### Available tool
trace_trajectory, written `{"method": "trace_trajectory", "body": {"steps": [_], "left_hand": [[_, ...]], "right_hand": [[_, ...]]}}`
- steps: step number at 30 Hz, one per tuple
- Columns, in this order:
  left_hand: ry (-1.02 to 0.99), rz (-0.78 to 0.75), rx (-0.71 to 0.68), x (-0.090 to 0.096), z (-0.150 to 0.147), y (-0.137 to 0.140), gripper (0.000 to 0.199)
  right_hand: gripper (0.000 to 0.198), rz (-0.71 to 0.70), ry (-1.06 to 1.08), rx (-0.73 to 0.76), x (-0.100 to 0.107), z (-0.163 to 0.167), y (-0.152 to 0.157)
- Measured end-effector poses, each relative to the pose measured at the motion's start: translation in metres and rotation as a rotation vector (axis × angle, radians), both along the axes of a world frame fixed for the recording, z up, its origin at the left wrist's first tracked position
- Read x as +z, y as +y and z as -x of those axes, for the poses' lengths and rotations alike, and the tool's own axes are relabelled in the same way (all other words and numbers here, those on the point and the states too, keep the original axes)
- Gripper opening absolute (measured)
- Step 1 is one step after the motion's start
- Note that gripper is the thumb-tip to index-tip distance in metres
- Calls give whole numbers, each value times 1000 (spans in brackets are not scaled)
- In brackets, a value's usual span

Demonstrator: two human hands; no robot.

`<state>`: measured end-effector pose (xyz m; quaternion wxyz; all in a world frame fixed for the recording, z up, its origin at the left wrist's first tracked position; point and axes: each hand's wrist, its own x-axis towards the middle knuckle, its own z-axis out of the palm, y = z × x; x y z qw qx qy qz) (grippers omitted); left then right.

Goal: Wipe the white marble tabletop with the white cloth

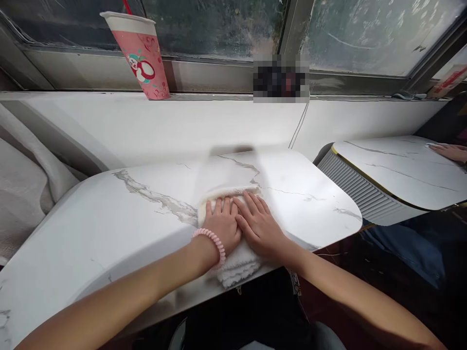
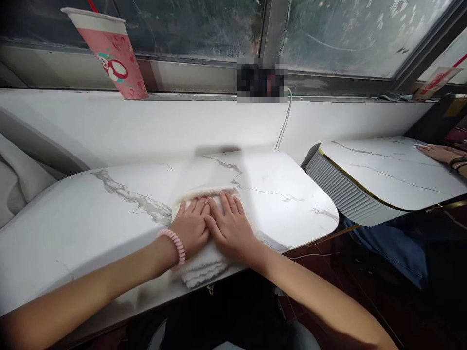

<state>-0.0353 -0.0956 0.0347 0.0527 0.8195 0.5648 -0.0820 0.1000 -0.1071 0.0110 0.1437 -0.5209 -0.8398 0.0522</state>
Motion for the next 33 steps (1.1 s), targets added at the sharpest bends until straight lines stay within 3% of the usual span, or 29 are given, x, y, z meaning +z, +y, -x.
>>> {"method": "trace_trajectory", "body": {"steps": [5,10,16,25,33], "left_hand": [[-20,-60,126,-7,12,32,61],[-175,-101,202,-19,36,78,58],[-296,-235,213,-32,66,121,50],[-405,-250,209,-35,85,161,42],[-377,-258,216,-35,99,180,45]], "right_hand": [[51,2,23,-6,-2,25,41],[54,32,50,-31,-2,47,85],[59,64,79,-46,-5,74,128],[60,58,124,-89,-8,95,163],[56,-9,136,-94,-12,112,184]]}}
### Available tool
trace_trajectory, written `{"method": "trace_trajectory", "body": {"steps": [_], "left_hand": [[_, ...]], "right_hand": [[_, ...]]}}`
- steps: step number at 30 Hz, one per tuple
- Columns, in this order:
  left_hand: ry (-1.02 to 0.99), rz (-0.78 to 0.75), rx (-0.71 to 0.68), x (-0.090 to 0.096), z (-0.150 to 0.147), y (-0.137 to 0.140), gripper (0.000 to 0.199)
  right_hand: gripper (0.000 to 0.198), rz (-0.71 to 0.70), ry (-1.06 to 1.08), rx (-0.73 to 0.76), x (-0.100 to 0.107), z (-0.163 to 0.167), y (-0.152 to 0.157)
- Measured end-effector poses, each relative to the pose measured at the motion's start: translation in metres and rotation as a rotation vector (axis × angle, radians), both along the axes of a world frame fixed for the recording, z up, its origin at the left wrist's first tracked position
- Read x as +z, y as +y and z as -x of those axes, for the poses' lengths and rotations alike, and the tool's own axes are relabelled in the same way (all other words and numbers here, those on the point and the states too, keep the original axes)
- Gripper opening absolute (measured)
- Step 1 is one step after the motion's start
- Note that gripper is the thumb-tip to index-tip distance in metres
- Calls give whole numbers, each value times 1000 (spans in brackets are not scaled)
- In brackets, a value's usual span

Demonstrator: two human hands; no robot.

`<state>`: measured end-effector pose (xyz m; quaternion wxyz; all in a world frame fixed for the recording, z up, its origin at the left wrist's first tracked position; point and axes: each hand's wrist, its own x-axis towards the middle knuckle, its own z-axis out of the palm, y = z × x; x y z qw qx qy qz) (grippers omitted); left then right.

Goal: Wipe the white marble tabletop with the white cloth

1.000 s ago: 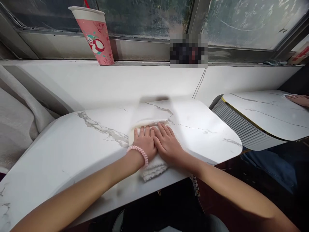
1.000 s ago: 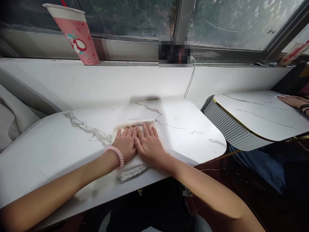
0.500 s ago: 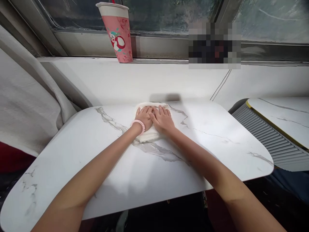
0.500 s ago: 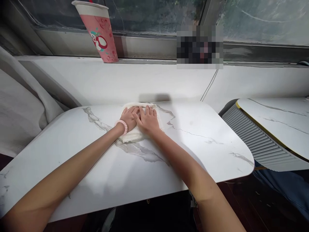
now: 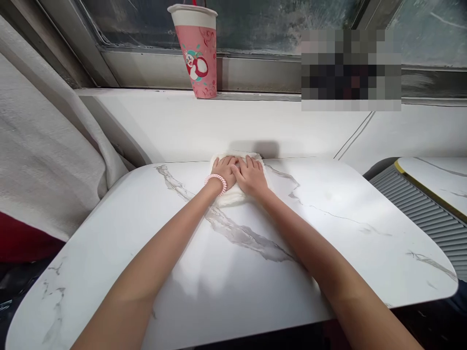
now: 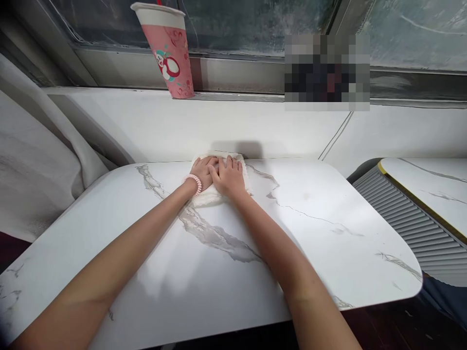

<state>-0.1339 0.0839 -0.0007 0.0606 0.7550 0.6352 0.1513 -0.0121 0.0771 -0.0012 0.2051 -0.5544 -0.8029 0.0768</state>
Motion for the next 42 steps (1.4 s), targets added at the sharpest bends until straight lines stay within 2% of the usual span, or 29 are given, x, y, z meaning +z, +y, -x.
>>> {"method": "trace_trajectory", "body": {"steps": [9,16,20,25,30,35,39,42], "left_hand": [[46,-18,8,-1,27,3,45],[105,-3,69,-1,29,-27,50],[154,-34,83,-2,29,-61,51],[216,-41,59,-7,36,-124,55],[258,-167,65,-18,55,-196,57],[316,-259,104,-24,77,-258,59],[348,-270,128,-24,94,-283,65],[359,-244,165,-25,101,-283,66]], "right_hand": [[55,-62,-21,7,-4,29,3],[55,-86,-43,72,-5,32,-21],[56,-79,-26,108,-4,31,-54],[59,-8,20,173,-1,30,-114],[63,66,116,332,2,35,-172],[63,111,222,490,7,50,-213],[63,124,261,568,7,67,-226],[62,130,280,571,7,77,-225]]}}
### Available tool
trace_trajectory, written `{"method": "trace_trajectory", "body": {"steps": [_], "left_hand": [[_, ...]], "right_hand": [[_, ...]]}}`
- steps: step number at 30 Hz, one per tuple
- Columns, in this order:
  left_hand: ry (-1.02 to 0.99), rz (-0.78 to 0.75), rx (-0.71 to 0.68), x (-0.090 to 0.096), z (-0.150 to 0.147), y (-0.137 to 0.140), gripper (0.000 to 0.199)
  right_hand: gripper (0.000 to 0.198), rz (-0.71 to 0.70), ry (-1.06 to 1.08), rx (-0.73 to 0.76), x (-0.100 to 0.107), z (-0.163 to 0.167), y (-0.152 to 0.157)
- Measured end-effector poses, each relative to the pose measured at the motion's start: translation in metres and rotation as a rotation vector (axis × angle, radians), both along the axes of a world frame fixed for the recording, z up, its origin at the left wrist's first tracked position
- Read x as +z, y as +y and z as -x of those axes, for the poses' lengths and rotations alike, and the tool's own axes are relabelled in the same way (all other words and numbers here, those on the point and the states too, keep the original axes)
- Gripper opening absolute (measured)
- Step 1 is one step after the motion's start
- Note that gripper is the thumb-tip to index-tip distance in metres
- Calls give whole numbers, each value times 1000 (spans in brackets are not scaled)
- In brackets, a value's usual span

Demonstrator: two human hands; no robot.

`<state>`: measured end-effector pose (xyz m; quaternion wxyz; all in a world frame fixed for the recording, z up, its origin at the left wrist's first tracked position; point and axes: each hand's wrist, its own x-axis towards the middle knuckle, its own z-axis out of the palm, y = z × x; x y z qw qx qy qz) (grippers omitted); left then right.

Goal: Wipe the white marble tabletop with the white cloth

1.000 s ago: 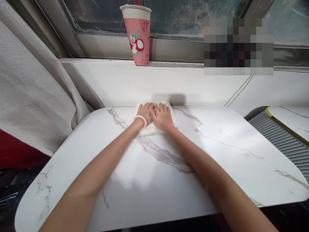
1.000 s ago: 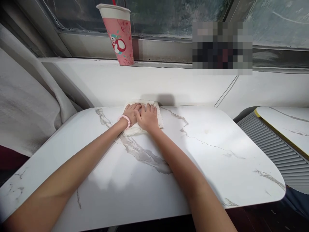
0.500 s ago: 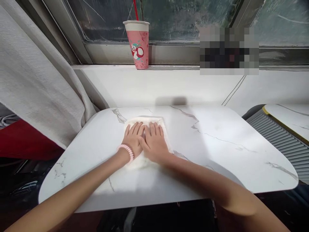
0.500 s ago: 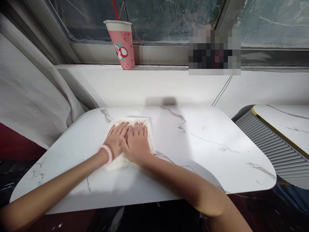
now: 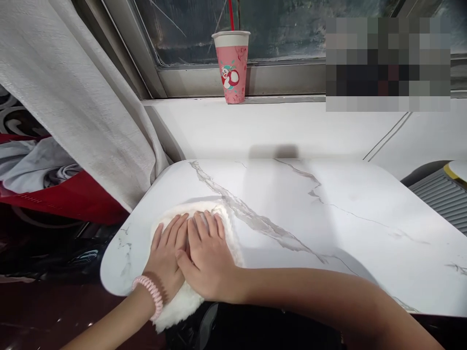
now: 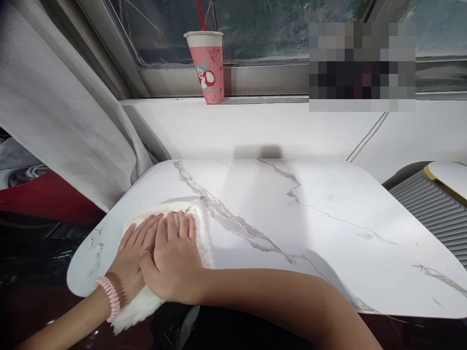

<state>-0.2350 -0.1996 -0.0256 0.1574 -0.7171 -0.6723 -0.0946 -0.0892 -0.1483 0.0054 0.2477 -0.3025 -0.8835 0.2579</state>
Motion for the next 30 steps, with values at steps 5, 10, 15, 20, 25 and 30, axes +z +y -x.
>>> {"method": "trace_trajectory", "body": {"steps": [5,10,15,20,25,30], "left_hand": [[-27,50,52,3,7,28,57],[-118,144,70,13,21,83,54],[-195,224,-82,22,50,157,51],[-258,241,-224,28,90,210,50],[-296,215,-195,28,133,229,48],[-283,187,-83,25,156,226,47]], "right_hand": [[60,38,4,-56,0,11,19],[57,67,5,-145,-1,30,61],[55,78,-12,-334,-4,61,108],[52,48,8,-423,-6,96,148],[46,-18,71,-375,-10,135,179],[43,-63,70,-310,-12,161,188]]}}
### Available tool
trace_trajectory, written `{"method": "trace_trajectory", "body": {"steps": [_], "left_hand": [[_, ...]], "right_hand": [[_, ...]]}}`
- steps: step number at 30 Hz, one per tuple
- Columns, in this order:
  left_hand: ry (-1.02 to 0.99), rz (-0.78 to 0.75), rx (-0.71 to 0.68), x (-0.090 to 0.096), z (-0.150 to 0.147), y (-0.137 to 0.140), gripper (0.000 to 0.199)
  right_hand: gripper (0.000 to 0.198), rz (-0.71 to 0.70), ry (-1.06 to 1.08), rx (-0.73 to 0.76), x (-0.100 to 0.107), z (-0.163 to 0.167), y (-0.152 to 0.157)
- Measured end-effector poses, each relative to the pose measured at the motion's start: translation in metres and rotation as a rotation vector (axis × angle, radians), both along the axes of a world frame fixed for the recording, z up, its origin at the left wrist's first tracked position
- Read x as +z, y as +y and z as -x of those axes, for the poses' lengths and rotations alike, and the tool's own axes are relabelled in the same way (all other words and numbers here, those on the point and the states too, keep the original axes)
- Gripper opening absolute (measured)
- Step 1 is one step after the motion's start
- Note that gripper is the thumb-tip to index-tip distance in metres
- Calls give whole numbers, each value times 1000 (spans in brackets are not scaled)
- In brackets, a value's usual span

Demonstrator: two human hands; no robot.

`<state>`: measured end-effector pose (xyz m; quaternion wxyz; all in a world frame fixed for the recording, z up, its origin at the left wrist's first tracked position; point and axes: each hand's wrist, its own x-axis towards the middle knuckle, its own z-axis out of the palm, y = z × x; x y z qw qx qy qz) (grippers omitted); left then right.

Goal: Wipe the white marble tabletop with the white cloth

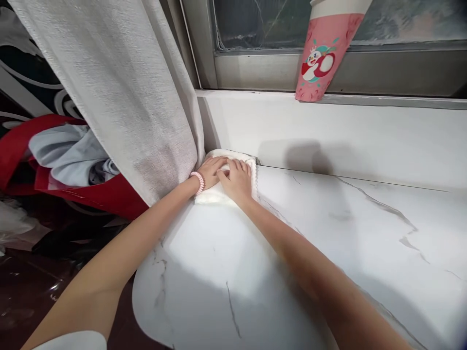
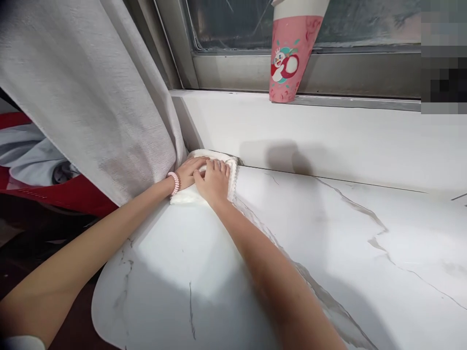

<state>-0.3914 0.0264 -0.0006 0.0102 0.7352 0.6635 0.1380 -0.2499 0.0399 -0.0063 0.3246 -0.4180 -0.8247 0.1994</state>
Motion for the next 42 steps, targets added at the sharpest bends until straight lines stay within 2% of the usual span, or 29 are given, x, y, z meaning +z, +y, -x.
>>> {"method": "trace_trajectory", "body": {"steps": [4,8,20,25,28,31,35,38,42], "left_hand": [[27,3,90,-2,-5,-15,48],[42,0,152,-4,-16,-43,45],[101,-55,186,-7,-56,-183,51],[176,-85,225,-13,-72,-227,53],[209,-81,253,-16,-77,-243,54],[236,-55,264,-16,-77,-246,56],[278,-37,281,-15,-73,-229,56],[275,-1,286,-13,-67,-200,56],[227,44,242,-8,-55,-144,56]], "right_hand": [[41,-10,-15,56,1,-1,-6],[39,0,1,104,2,-10,-25],[56,-30,-36,311,3,-58,-142],[60,-28,-13,409,4,-74,-174],[62,-38,-9,454,5,-80,-185],[62,-31,-22,476,6,-81,-185],[60,-19,-39,483,9,-74,-168],[58,-20,-39,446,7,-65,-145],[55,-71,-74,354,0,-52,-101]]}}
